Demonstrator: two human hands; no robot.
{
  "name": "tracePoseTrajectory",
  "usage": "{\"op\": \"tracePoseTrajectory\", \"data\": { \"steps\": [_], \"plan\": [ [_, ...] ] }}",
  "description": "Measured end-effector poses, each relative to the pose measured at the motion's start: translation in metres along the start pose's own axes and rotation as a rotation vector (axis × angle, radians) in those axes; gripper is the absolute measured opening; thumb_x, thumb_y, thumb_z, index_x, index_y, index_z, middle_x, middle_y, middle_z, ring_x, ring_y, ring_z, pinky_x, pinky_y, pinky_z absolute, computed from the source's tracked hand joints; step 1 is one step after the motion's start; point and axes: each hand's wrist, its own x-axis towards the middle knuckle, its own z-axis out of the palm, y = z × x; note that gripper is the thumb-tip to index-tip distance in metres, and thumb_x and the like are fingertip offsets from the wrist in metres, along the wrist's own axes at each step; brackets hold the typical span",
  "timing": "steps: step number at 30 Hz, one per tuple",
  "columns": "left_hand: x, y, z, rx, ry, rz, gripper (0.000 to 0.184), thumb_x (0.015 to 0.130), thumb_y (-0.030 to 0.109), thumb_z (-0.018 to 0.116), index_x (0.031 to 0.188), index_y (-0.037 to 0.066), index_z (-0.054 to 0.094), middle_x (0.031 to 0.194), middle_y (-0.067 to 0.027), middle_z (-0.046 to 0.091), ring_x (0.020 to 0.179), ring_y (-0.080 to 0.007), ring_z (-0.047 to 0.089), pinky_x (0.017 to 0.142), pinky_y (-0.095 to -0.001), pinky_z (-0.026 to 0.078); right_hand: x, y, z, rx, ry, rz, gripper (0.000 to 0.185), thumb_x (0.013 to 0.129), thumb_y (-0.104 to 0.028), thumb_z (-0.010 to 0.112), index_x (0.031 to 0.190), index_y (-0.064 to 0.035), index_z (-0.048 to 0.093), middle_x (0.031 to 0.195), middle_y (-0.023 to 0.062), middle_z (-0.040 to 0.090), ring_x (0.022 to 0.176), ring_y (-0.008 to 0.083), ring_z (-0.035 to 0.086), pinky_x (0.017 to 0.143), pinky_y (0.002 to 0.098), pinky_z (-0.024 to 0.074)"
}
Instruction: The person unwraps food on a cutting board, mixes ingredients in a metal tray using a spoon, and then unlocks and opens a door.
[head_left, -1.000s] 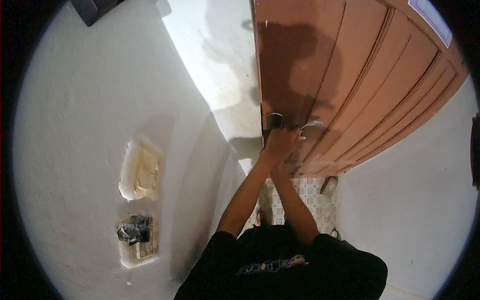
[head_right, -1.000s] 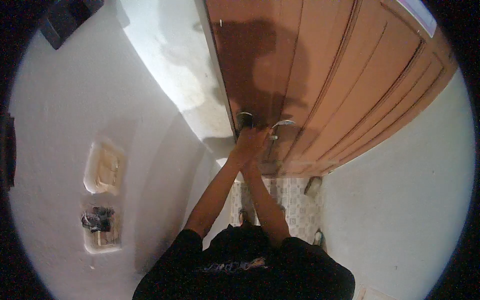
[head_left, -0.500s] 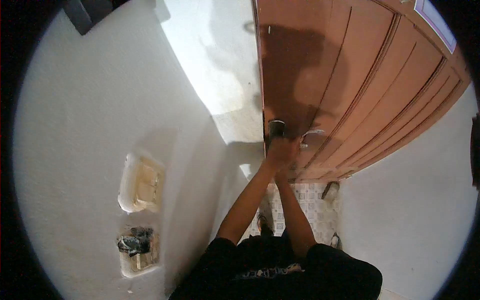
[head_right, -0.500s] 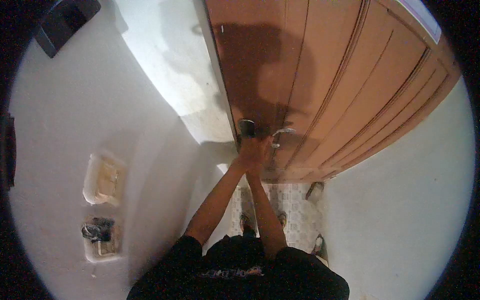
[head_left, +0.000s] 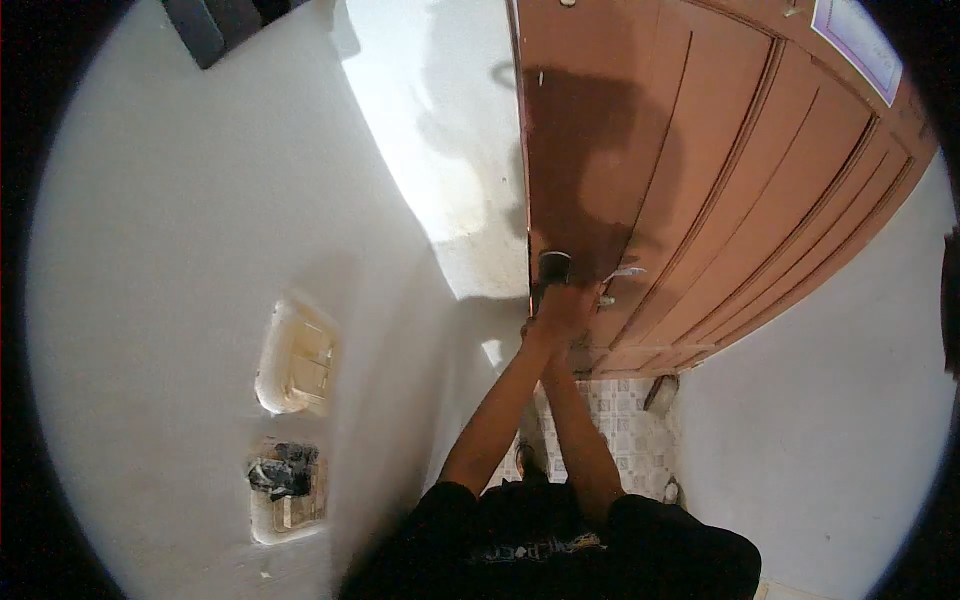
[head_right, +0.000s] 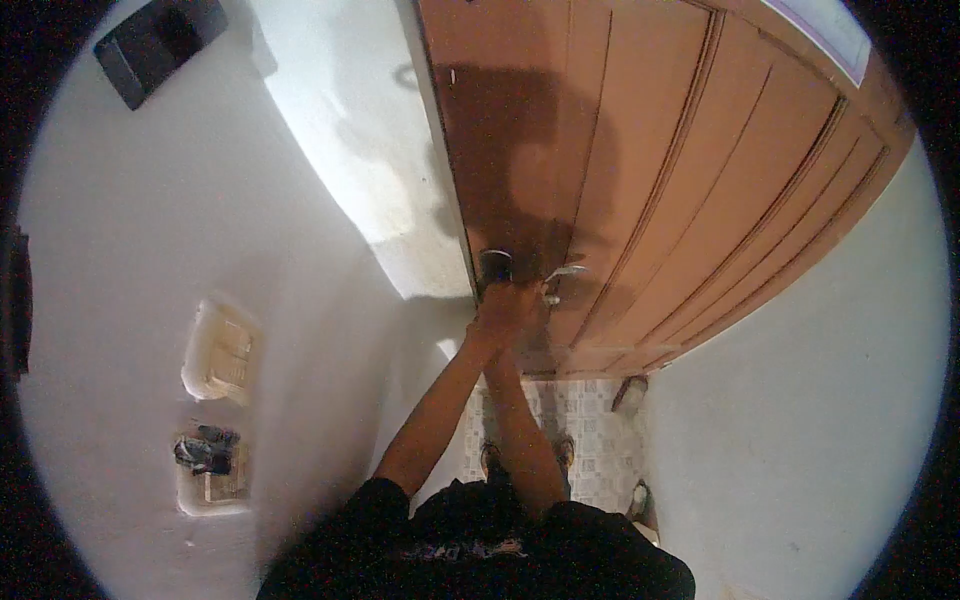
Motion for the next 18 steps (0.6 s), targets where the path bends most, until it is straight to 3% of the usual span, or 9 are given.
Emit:
{"op": "tracePoseTrajectory", "data": {
  "steps": [2,5,8,11,12,14,15,17,18],
  "plan": [
    [0.001,0.003,0.0,0.032,-0.105,-0.093,0.02,0.097,0.024,0.056,0.103,0.007,0.064,0.071,-0.0175,0.066,0.058,-0.0345,0.067,0.052,-0.0483,0.053,-0.002,0.003,0.007,0.024,-0.001,0.007,0.04,0.079,-0.031,0.072,0.105,-0.0011,0.065,0.096,0.0123,0.066,0.094,0.0344,0.064,0.092,0.0453,0.046],
    [0.003,0.003,-0.003,-0.117,-0.021,-0.062,0.02,0.096,0.023,0.055,0.105,0.007,0.064,0.072,-0.018,0.066,0.057,-0.0355,0.065,0.052,-0.0482,0.053,-0.002,0.008,0.011,0.064,0.014,0.028,0.04,0.079,-0.031,0.072,0.105,-0.0012,0.065,0.096,0.0124,0.066,0.093,0.0345,0.063,0.092,0.0455,0.0457],
    [-0.001,-0.005,0.006,-0.008,-0.038,-0.037,0.021,0.095,0.022,0.055,0.105,0.005,0.062,0.077,-0.0191,0.066,0.061,-0.0371,0.064,0.056,-0.0489,0.053,-0.007,-0.002,0.002,0.077,0.09,0.031,0.04,0.079,-0.031,0.072,0.105,-0.0013,0.066,0.095,0.0124,0.066,0.093,0.0347,0.063,0.093,0.0457,0.0454],
    [0.007,0.003,-0.014,-0.13,-0.014,-0.05,0.019,0.096,0.02,0.054,0.103,0.003,0.062,0.086,-0.0202,0.067,0.071,-0.0388,0.064,0.065,-0.0494,0.053,-0.005,-0.022,-0.013,-0.055,0.434,-0.203,0.04,0.079,-0.032,0.073,0.104,-0.0014,0.066,0.095,0.0124,0.066,0.093,0.0348,0.063,0.093,0.046,0.0451],
    [0.005,0.005,-0.019,-0.128,-0.004,-0.042,0.019,0.096,0.02,0.054,0.103,0.003,0.062,0.086,-0.0202,0.067,0.071,-0.0388,0.064,0.065,-0.0494,0.053,-0.001,-0.037,-0.021,-0.176,0.518,-0.364,0.04,0.079,-0.032,0.073,0.104,-0.0014,0.066,0.094,0.0124,0.066,0.093,0.0349,0.063,0.093,0.046,0.045],
    [-0.003,0.007,-0.029,-0.629,0.075,-0.168,0.029,0.103,0.025,0.045,0.108,0.002,0.062,0.094,-0.0233,0.065,0.086,-0.0398,0.065,0.076,-0.0478,0.052,0.009,-0.075,-0.04,-0.517,0.61,-0.735,0.04,0.079,-0.032,0.073,0.104,-0.0014,0.066,0.094,0.0124,0.066,0.093,0.035,0.063,0.094,0.0462,0.0448],
    [-0.008,0.01,-0.032,-0.629,0.082,-0.156,0.029,0.103,0.025,0.045,0.108,0.002,0.062,0.094,-0.0233,0.065,0.086,-0.0398,0.065,0.076,-0.0478,0.052,0.015,-0.096,-0.047,-0.729,0.584,-0.879,0.04,0.079,-0.032,0.073,0.104,-0.0015,0.066,0.094,0.0124,0.066,0.093,0.035,0.063,0.094,0.0462,0.0447],
    [-0.025,0.017,-0.038,-0.469,0.473,-0.071,0.023,0.098,0.016,0.051,0.106,-0.002,0.063,0.101,-0.0218,0.063,0.091,-0.0419,0.062,0.08,-0.0485,0.05,0.019,-0.124,-0.053,-1.168,0.347,-0.975,0.041,0.078,-0.034,0.074,0.104,-0.0021,0.067,0.095,0.0124,0.066,0.093,0.0362,0.064,0.092,0.0476,0.0458],
    [-0.037,0.024,-0.048,-0.473,0.471,-0.066,0.023,0.098,0.016,0.051,0.106,-0.002,0.063,0.101,-0.0218,0.063,0.091,-0.0419,0.062,0.08,-0.0485,0.05,0.019,-0.138,-0.055,-1.363,0.164,-1.016,0.043,0.077,-0.035,0.076,0.104,-0.0027,0.068,0.095,0.0123,0.066,0.093,0.0374,0.064,0.091,0.0488,0.047]
  ]
}}
